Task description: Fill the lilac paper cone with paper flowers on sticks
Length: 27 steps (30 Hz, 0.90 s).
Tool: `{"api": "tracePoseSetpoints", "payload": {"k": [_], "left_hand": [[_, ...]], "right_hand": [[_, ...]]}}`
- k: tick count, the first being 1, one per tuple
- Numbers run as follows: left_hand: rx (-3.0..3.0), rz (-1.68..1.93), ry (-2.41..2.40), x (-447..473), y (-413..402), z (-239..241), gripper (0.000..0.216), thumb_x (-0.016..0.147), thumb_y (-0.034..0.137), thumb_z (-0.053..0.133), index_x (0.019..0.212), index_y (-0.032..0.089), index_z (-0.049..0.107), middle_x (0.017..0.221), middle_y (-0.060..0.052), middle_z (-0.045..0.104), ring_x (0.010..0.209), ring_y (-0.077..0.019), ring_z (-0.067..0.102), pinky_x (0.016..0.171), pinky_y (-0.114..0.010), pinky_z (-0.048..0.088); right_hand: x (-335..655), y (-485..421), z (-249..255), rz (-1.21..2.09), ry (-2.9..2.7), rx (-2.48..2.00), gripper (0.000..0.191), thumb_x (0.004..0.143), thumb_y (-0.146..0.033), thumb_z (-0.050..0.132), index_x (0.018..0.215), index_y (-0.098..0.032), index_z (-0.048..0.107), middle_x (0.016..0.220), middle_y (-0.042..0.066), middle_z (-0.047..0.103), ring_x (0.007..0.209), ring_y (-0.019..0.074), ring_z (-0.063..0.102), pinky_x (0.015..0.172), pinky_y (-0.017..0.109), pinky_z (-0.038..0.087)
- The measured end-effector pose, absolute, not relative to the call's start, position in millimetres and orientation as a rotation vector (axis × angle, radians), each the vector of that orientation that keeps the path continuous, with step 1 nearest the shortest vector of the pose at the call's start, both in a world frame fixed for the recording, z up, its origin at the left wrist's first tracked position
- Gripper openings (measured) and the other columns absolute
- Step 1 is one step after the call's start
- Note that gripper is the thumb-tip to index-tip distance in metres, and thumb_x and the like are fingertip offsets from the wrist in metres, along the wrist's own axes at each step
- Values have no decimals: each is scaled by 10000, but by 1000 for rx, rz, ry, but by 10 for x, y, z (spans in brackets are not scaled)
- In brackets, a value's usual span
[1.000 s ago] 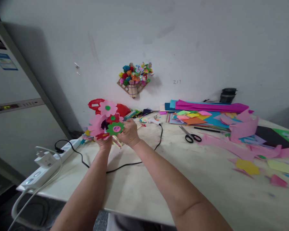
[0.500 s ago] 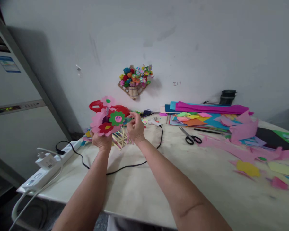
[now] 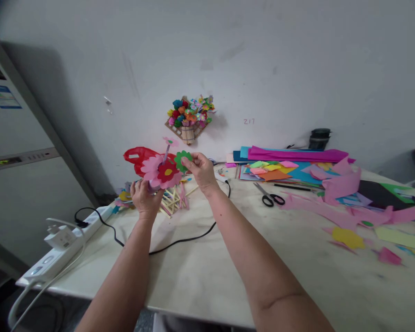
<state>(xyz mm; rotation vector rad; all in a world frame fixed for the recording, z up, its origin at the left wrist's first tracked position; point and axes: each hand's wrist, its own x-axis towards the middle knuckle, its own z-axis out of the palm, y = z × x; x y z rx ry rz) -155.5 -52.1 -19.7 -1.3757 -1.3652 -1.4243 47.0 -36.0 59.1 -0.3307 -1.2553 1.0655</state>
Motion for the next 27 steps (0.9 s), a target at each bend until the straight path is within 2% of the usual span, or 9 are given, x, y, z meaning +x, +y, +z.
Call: {"api": "tracePoseSetpoints", "payload": {"k": [4, 8, 12, 16, 27], "left_hand": [[-1459, -1547, -1372, -1549, -477, -232, 527, 618, 392, 719, 1083, 162, 620, 958, -108, 683, 888, -261, 633, 908, -401, 431], [-1528, -1725, -1366, -1502, -473, -244, 647, 616, 424, 772, 1183, 168, 594, 1045, -104, 671, 897, -236, 640, 797, -349, 481], [-1547, -1855, -1347, -1461, -494, -233, 668, 585, 425, 812, 1166, 163, 613, 1042, -90, 672, 887, -207, 634, 795, -318, 491], [-1561, -1898, -1326, -1457, -494, -234, 639, 585, 421, 817, 1140, 169, 623, 1038, -77, 675, 901, -203, 630, 807, -311, 492], [-1527, -1874, -1455, -1495, -464, -280, 612, 599, 438, 801, 1135, 193, 635, 1023, -66, 684, 878, -199, 632, 790, -305, 486]], "right_hand": [[479, -304, 578, 1212, -1196, -385, 301, 566, -377, 791, 684, -183, 592, 550, -51, 600, 422, 77, 504, 416, 210, 419], [476, -268, 564, 1372, -1052, -454, 246, 606, -301, 766, 629, -179, 554, 505, -41, 590, 370, 87, 500, 345, 202, 381], [467, -282, 580, 1572, -868, -521, 117, 736, -190, 653, 654, -162, 574, 487, -17, 596, 371, 77, 494, 345, 177, 396], [441, -326, 596, 1726, -727, -612, 144, 816, -141, 550, 676, -142, 587, 496, 9, 615, 390, 73, 511, 359, 161, 413], [201, -424, 520, 1751, -748, -598, 148, 815, -145, 522, 686, -121, 589, 492, 26, 624, 381, 91, 519, 385, 186, 450]]}}
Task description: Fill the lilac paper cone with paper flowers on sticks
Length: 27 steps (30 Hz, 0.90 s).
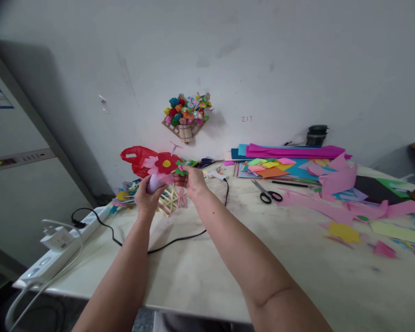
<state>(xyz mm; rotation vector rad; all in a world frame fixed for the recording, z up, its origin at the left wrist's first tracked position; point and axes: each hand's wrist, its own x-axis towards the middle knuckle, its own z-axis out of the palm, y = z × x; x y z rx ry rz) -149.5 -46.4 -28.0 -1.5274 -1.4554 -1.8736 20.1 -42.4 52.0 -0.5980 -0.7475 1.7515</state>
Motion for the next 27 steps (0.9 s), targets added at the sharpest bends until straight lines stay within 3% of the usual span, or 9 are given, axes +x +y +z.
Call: {"api": "tracePoseSetpoints", "payload": {"k": [14, 23, 27], "left_hand": [[-1484, -2122, -1627, -1460, -515, -189, 534, 566, 481, 784, 989, 178, 664, 818, -15, 643, 736, -157, 574, 704, -261, 466], [-1637, -2446, -1601, -1543, -448, -220, 646, 552, 461, 787, 1076, 133, 601, 863, -48, 635, 705, -149, 579, 649, -273, 496], [-1708, -2425, -1604, -1539, -465, -217, 593, 541, 444, 796, 1010, 130, 611, 840, -40, 620, 687, -133, 551, 626, -249, 473]], "right_hand": [[191, -475, 537, 1779, -851, -469, 108, 739, -231, 580, 675, -147, 605, 514, 16, 638, 385, 87, 522, 375, 180, 427], [178, -515, 463, 1671, -1203, -371, 294, 649, -412, 722, 665, -154, 582, 515, -5, 636, 363, 73, 510, 342, 169, 348], [184, -550, 476, 1650, -1279, -369, 358, 620, -475, 735, 654, -166, 556, 511, -10, 636, 339, 71, 484, 321, 176, 322]]}}
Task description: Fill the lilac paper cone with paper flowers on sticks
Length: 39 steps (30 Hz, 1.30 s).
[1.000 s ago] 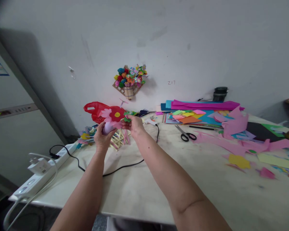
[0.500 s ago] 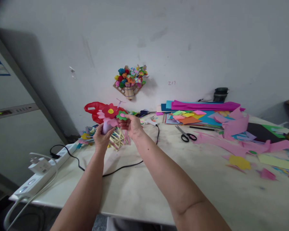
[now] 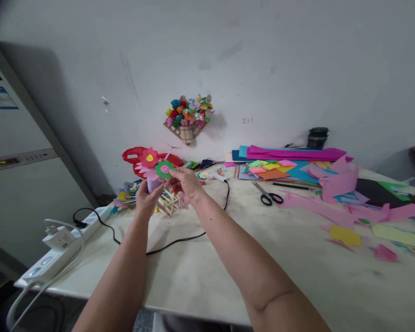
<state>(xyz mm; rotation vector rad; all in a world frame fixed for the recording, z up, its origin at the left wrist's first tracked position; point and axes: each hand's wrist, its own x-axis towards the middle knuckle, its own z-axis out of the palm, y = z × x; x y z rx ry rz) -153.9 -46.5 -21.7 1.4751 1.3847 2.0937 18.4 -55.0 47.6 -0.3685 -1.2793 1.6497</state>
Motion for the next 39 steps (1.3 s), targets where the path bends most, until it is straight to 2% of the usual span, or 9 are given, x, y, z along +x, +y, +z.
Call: {"api": "tracePoseSetpoints", "payload": {"k": [6, 10, 16, 18, 20, 25, 29, 33, 39], "left_hand": [[1423, 2093, 1373, -1502, -522, -155, 519, 536, 440, 789, 923, 139, 620, 767, -16, 613, 655, -133, 550, 613, -246, 454], [1404, 2068, 1358, -1477, -558, -129, 493, 524, 437, 793, 874, 139, 614, 697, 14, 575, 584, -107, 516, 558, -232, 437], [1311, 1964, 1272, -1491, -593, -148, 514, 542, 472, 791, 890, 137, 616, 649, 22, 581, 515, -95, 518, 515, -232, 451], [1315, 1917, 1262, -1505, -600, -156, 496, 560, 483, 783, 882, 141, 622, 657, 10, 603, 520, -101, 541, 518, -231, 453], [1328, 1864, 1243, -1517, -601, -167, 481, 569, 489, 777, 872, 146, 626, 659, 2, 616, 524, -110, 556, 513, -231, 451], [1365, 1743, 1170, -1535, -584, -203, 503, 561, 514, 771, 877, 148, 631, 658, -20, 637, 520, -131, 573, 494, -243, 450], [1387, 1689, 1165, -1519, -589, -206, 546, 562, 510, 775, 930, 133, 630, 664, -29, 639, 530, -134, 577, 501, -245, 458], [1409, 1680, 1151, -1487, -604, -191, 598, 541, 454, 805, 1008, 139, 603, 724, -15, 634, 590, -136, 597, 540, -249, 485], [1449, 1671, 1164, -1429, -640, -153, 602, 508, 414, 824, 986, 135, 590, 734, -4, 615, 572, -118, 564, 547, -252, 485]], "right_hand": [[197, -575, 482, 1526, -1450, -390, 388, 609, -505, 738, 607, -185, 518, 435, -44, 574, 309, 50, 399, 330, 181, 289], [212, -559, 477, 1448, -1591, -375, 381, 667, -525, 689, 606, -193, 513, 465, -49, 567, 337, 56, 385, 361, 202, 276], [300, -525, 492, 835, -1708, -487, 425, 811, -536, 555, 547, -205, 517, 481, -52, 451, 508, 95, 417, 544, 229, 328], [339, -500, 494, 701, -1625, -575, 448, 879, -539, 441, 588, -221, 562, 518, -38, 470, 569, 121, 457, 604, 245, 352], [366, -462, 495, 598, -1567, -636, 414, 901, -496, 411, 638, -233, 591, 598, -20, 534, 652, 146, 507, 670, 267, 382], [354, -350, 507, 381, -1603, -595, 95, 784, -257, 577, 752, -223, 660, 962, 40, 628, 963, 204, 566, 898, 347, 409], [322, -314, 511, 412, -1643, -577, 104, 740, -236, 629, 821, -219, 692, 1108, 65, 609, 1084, 232, 553, 1001, 407, 372], [297, -333, 506, 456, -1672, -568, 83, 701, -245, 679, 775, -212, 696, 1144, 69, 610, 1153, 249, 526, 1029, 412, 361], [222, -389, 491, 492, -1697, -681, 59, 696, -225, 709, 751, -203, 714, 1246, 84, 599, 1170, 274, 514, 1049, 447, 331]]}}
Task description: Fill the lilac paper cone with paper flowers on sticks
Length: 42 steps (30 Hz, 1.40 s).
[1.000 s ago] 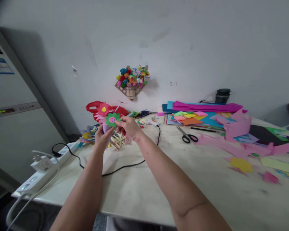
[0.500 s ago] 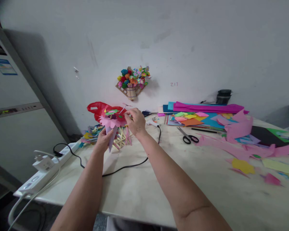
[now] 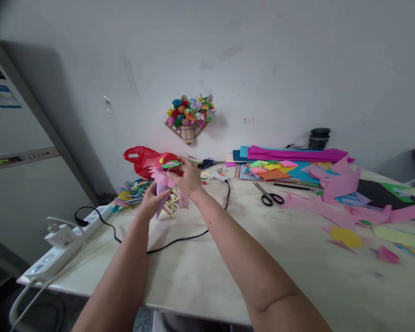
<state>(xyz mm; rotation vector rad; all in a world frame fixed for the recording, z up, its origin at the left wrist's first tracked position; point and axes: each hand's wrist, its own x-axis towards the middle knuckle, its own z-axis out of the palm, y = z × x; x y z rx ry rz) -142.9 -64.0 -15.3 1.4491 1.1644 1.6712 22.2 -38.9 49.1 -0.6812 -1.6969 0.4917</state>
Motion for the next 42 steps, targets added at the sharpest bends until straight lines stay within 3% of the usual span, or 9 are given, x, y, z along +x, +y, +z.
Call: {"api": "tracePoseSetpoints", "payload": {"k": [5, 13, 20, 27, 35, 42], "left_hand": [[1479, 1643, 1185, -1397, -654, -139, 591, 525, 413, 818, 993, 125, 599, 731, -1, 609, 560, -107, 552, 539, -242, 479], [1420, 1685, 1196, -1332, -667, -114, 604, 496, 411, 829, 974, 119, 600, 712, 1, 606, 553, -112, 550, 516, -239, 471], [1471, 1833, 1208, -1361, -594, -164, 515, 523, 379, 823, 922, 131, 612, 762, -7, 606, 609, -109, 536, 564, -230, 453], [1518, 1882, 1174, -1400, -502, -257, 459, 554, 351, 812, 919, 146, 622, 781, -10, 613, 643, -117, 540, 603, -235, 465], [1459, 1913, 1073, -1382, -462, -296, 411, 516, 307, 796, 869, 160, 646, 765, 1, 622, 660, -125, 551, 625, -239, 467], [1490, 1941, 982, -1328, -508, -253, 389, 519, 300, 792, 842, 153, 635, 794, -18, 645, 722, -147, 577, 718, -274, 463]], "right_hand": [[187, -385, 468, 437, -1639, -690, 44, 696, -178, 715, 725, -210, 715, 1198, 72, 640, 1103, 244, 555, 1017, 422, 367], [172, -336, 413, 157, -1516, -595, 69, 731, -230, 723, 797, -248, 732, 870, 21, 715, 890, 205, 602, 864, 376, 440], [149, -344, 364, -12, -1570, -643, 23, 745, -255, 705, 725, -243, 707, 785, 19, 674, 837, 192, 580, 832, 364, 404], [162, -436, 395, -260, -1655, -566, 188, 690, -95, 629, 553, -214, 580, 636, -7, 633, 802, 190, 563, 840, 375, 351], [134, -463, 328, -391, -1643, -460, 240, 734, -86, 560, 780, -279, 695, 762, -31, 702, 869, 200, 565, 980, 426, 282], [126, -509, 298, -507, -1643, -337, 221, 797, -122, 557, 917, -262, 678, 912, -33, 723, 949, 187, 573, 1028, 404, 269]]}}
